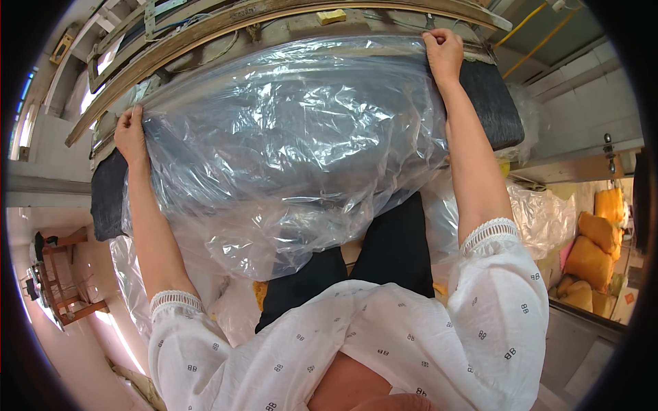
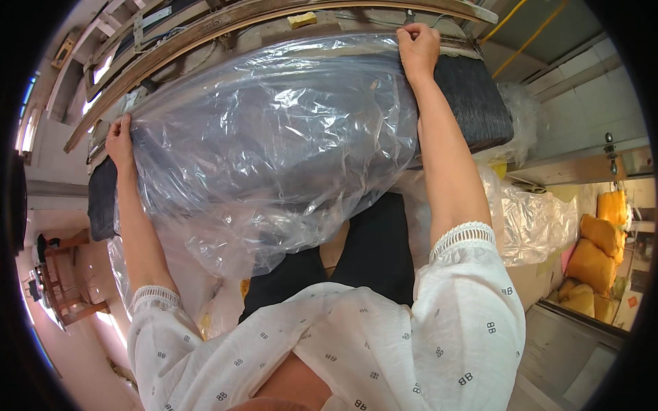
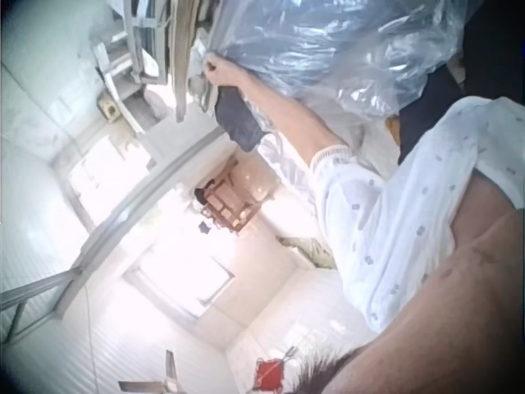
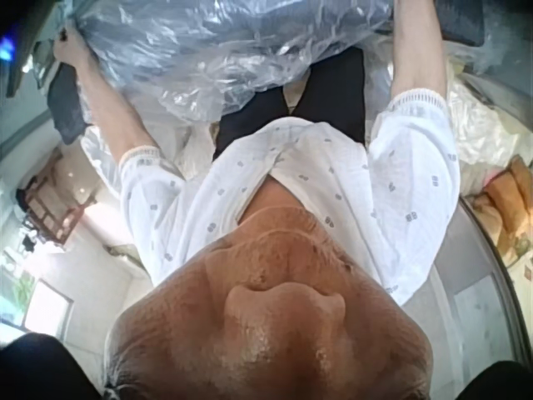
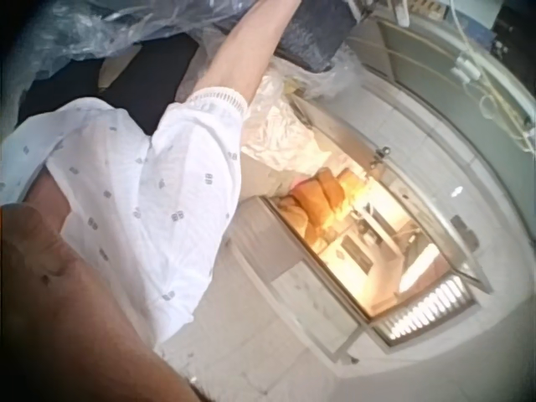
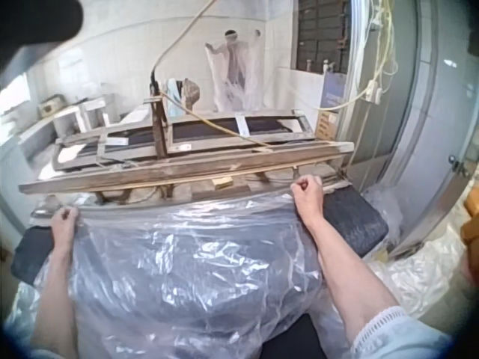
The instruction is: Wrapping large black industrial components in clear plastic sheeting.
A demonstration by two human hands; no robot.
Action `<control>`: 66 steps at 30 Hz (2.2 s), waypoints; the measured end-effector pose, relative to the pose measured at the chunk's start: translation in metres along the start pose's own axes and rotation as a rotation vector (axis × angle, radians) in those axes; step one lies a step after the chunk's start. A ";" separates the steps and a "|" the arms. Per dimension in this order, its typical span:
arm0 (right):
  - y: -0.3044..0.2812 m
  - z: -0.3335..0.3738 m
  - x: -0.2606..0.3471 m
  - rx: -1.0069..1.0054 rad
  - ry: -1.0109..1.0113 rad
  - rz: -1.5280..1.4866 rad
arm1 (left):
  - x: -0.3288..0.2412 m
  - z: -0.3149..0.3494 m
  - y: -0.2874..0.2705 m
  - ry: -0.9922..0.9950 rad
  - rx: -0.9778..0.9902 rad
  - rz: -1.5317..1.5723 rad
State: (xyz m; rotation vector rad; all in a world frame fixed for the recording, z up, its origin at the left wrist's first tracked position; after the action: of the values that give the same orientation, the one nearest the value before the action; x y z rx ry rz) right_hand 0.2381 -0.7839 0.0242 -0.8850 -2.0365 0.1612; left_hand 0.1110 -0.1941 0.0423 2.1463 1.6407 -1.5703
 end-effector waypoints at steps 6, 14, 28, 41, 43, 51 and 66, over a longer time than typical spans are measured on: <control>-0.002 0.002 0.008 -0.126 0.100 0.112 | 0.002 0.000 -0.004 -0.041 0.003 -0.188; -0.009 -0.005 -0.009 -0.227 0.139 0.025 | 0.010 0.003 -0.013 -0.076 0.076 -0.157; -0.046 0.055 0.054 0.169 -0.164 0.078 | -0.005 0.048 -0.073 0.115 0.111 -0.156; -0.105 0.085 0.086 0.285 0.277 -0.818 | -0.246 0.250 -0.041 0.863 0.442 -0.026; -0.116 0.087 0.096 0.284 0.265 -0.833 | -0.259 0.244 -0.025 0.824 0.399 0.043; -0.148 0.099 0.128 0.360 0.217 -0.795 | -0.350 0.209 0.072 0.965 0.319 0.279; -0.173 0.104 0.135 0.427 0.207 -0.872 | -0.380 0.240 0.113 0.633 0.611 0.797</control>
State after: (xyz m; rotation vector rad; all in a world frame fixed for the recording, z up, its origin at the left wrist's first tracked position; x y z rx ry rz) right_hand 0.0188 -0.8030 0.1257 0.2668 -1.9099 0.0115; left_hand 0.0509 -0.6450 0.1305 3.2201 0.1229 -1.2598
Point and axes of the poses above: each hand's wrist, its own z-axis away from the middle knuckle, its own y-axis out of the palm, x = y × z, the point moved 2 cm from there along -z, towards the middle knuckle, and after that the axes turned 7 degrees about -z, right-handed, at the moved point
